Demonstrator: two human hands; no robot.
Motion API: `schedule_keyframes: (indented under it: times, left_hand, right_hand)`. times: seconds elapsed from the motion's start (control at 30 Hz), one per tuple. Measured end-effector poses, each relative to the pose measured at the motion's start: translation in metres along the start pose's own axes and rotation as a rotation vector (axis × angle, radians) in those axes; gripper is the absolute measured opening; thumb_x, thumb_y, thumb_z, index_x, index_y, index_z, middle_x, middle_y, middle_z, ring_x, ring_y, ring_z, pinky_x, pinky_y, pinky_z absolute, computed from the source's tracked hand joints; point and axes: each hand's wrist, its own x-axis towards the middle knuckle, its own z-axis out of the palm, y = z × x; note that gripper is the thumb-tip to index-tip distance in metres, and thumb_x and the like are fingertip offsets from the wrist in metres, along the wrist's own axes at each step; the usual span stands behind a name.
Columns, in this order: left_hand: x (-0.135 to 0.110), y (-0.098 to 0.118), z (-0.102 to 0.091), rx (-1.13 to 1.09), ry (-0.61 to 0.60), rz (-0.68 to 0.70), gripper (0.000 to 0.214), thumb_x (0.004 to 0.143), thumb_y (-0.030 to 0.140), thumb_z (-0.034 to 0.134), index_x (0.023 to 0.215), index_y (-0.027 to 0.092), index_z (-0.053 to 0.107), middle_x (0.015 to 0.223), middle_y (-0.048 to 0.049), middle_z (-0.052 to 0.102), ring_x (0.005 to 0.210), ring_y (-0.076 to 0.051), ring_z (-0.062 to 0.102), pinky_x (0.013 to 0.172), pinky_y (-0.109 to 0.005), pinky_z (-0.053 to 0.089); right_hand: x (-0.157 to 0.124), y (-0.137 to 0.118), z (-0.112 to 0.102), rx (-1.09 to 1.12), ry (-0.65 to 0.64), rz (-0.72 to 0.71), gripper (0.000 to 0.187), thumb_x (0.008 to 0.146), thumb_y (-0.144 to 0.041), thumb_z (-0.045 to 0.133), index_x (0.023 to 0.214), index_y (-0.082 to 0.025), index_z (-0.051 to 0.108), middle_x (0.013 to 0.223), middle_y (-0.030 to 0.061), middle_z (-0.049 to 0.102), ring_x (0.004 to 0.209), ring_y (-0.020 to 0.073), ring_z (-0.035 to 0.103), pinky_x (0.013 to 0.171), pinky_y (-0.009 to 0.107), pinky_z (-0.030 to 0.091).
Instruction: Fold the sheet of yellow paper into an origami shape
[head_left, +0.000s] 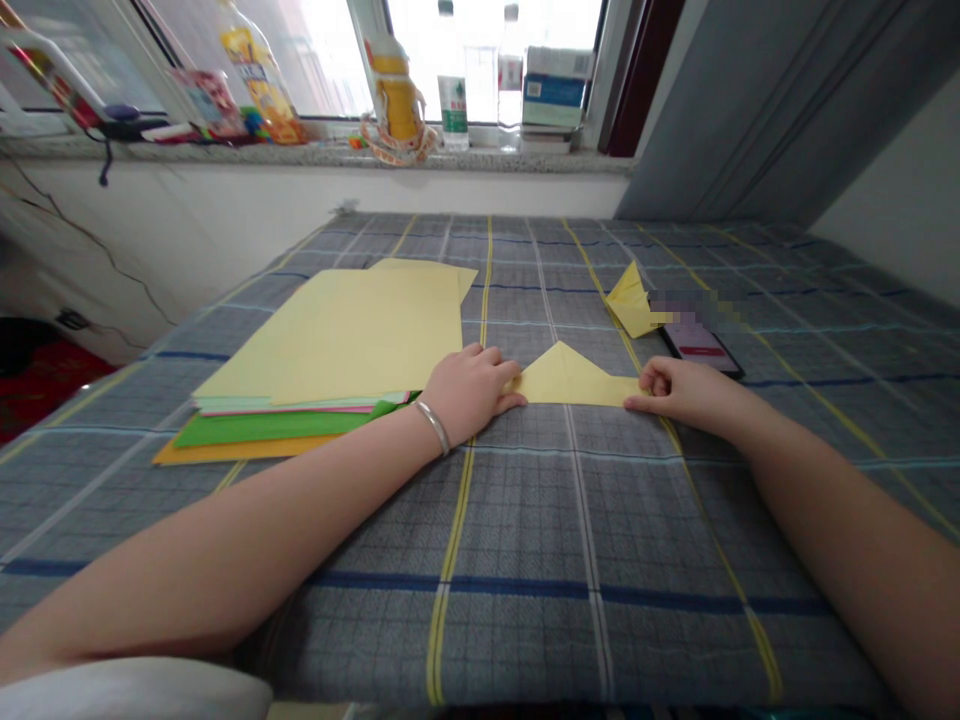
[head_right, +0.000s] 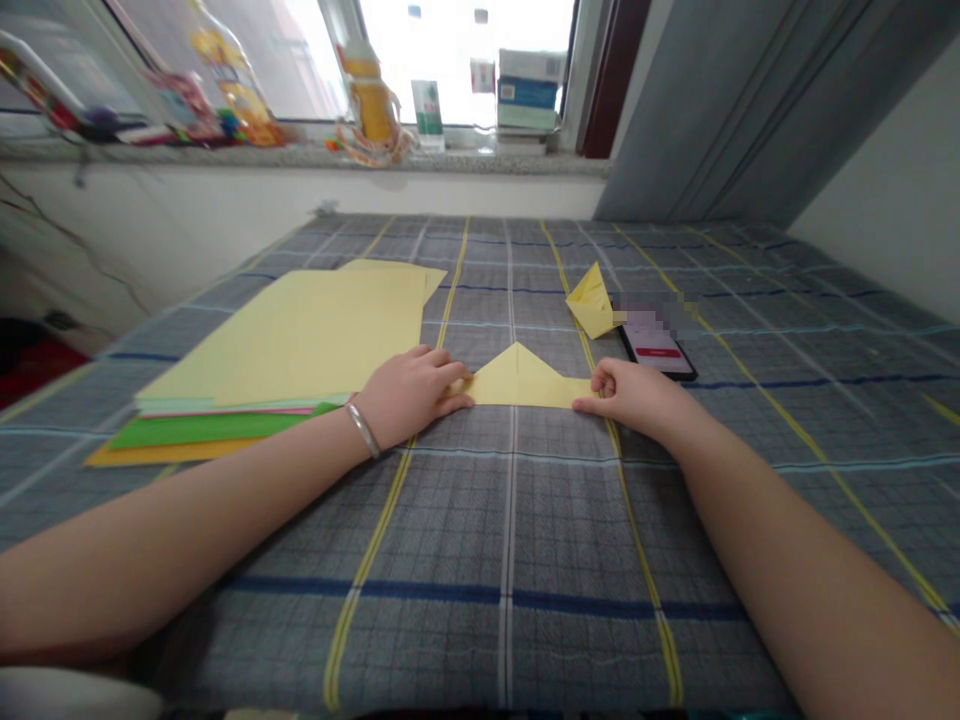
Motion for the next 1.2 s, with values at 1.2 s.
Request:
schedule_keyframes:
  times: [1.2]
  left_hand:
    - [0.007,-0.025,-0.006,-0.345,-0.194,-0.026,0.032,0.092,0.038,0.043,0.111,0.020,0.062,0.090,-0.0031,0.067,0.089,-0.019,0.058,0.091,-0.033,0.038]
  right_hand:
    - [0.003,0.025,-0.015,0.114,-0.134,0.077,0.019,0.076,-0.038,0.056,0.073,-0.022,0.065,0.063,0.0022,0.066,0.053,0.0155,0.056,0.049,0.028,0.038]
